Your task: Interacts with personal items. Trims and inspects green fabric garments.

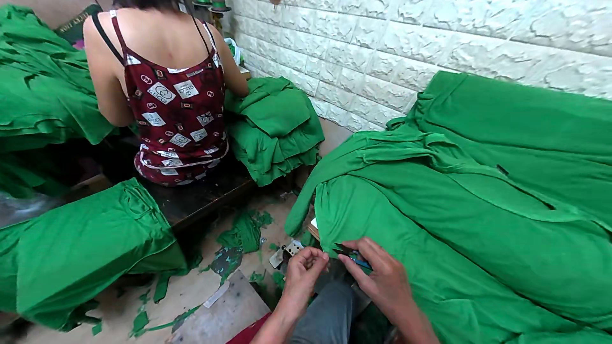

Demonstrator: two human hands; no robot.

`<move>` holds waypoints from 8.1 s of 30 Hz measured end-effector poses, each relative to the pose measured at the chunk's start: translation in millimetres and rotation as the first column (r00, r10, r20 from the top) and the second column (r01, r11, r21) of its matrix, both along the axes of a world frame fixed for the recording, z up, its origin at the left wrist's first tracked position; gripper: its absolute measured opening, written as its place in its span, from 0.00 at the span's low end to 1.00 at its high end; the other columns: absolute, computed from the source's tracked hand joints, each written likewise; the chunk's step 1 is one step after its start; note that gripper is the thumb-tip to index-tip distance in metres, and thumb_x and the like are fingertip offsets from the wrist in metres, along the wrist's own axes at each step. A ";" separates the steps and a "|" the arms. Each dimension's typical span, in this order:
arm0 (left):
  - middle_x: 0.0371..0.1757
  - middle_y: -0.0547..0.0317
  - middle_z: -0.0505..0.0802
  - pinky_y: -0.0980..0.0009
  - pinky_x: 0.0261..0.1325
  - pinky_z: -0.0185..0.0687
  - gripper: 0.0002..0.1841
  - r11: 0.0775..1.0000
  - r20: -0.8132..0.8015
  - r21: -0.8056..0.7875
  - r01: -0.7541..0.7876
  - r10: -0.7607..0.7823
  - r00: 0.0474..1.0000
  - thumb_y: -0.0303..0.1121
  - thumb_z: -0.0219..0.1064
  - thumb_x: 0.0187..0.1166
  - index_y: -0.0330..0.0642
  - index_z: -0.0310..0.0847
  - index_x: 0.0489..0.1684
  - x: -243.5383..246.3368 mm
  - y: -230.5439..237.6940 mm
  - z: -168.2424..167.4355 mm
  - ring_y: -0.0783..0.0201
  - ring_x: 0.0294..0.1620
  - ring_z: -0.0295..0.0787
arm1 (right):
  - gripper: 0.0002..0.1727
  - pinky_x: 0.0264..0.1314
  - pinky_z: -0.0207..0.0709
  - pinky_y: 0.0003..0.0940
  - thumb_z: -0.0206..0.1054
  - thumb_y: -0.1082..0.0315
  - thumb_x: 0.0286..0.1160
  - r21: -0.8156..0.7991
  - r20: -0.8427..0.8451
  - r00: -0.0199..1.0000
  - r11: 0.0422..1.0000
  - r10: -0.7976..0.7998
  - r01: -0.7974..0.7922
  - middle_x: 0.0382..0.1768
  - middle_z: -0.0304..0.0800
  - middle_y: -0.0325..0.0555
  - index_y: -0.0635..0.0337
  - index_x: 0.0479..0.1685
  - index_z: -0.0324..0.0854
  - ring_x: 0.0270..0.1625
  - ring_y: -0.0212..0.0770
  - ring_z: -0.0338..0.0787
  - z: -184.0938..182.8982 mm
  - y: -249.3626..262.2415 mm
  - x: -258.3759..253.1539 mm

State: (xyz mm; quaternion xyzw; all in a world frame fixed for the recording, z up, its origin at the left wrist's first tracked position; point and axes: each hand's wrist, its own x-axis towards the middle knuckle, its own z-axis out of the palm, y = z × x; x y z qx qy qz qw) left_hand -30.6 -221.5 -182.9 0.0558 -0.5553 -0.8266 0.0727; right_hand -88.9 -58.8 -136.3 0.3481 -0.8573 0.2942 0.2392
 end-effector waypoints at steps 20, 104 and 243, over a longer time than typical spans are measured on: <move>0.31 0.60 0.92 0.76 0.32 0.84 0.11 0.861 0.217 0.506 0.048 -0.181 0.959 0.25 0.58 0.84 0.41 0.87 0.35 6.2 -8.9 21.4 0.70 0.30 0.89 | 0.12 0.37 0.85 0.34 0.66 0.58 0.78 0.183 -0.141 0.977 0.975 0.157 -0.130 0.38 0.91 0.43 0.53 0.44 0.92 0.40 0.42 0.91 4.8 -5.7 -12.9; 0.36 0.70 0.89 0.79 0.48 0.81 0.11 0.891 -0.358 -0.380 0.247 -0.388 0.850 0.29 0.56 0.88 0.37 0.86 0.41 -73.3 -8.1 59.6 0.82 0.39 0.84 | 0.12 0.37 0.77 0.16 0.62 0.62 0.82 -0.395 0.024 0.965 0.884 -0.263 0.251 0.35 0.86 0.40 0.61 0.43 0.86 0.34 0.24 0.82 38.1 19.0 -7.2; 0.39 0.60 0.94 0.78 0.41 0.83 0.15 0.968 -0.252 -0.237 0.078 -0.139 0.958 0.21 0.66 0.78 0.33 0.72 0.59 -66.5 26.5 52.7 0.75 0.34 0.88 | 0.18 0.36 0.85 0.25 0.62 0.57 0.84 -0.509 0.195 0.952 0.806 -0.235 0.303 0.35 0.92 0.39 0.64 0.57 0.80 0.34 0.27 0.90 1.3 14.2 3.7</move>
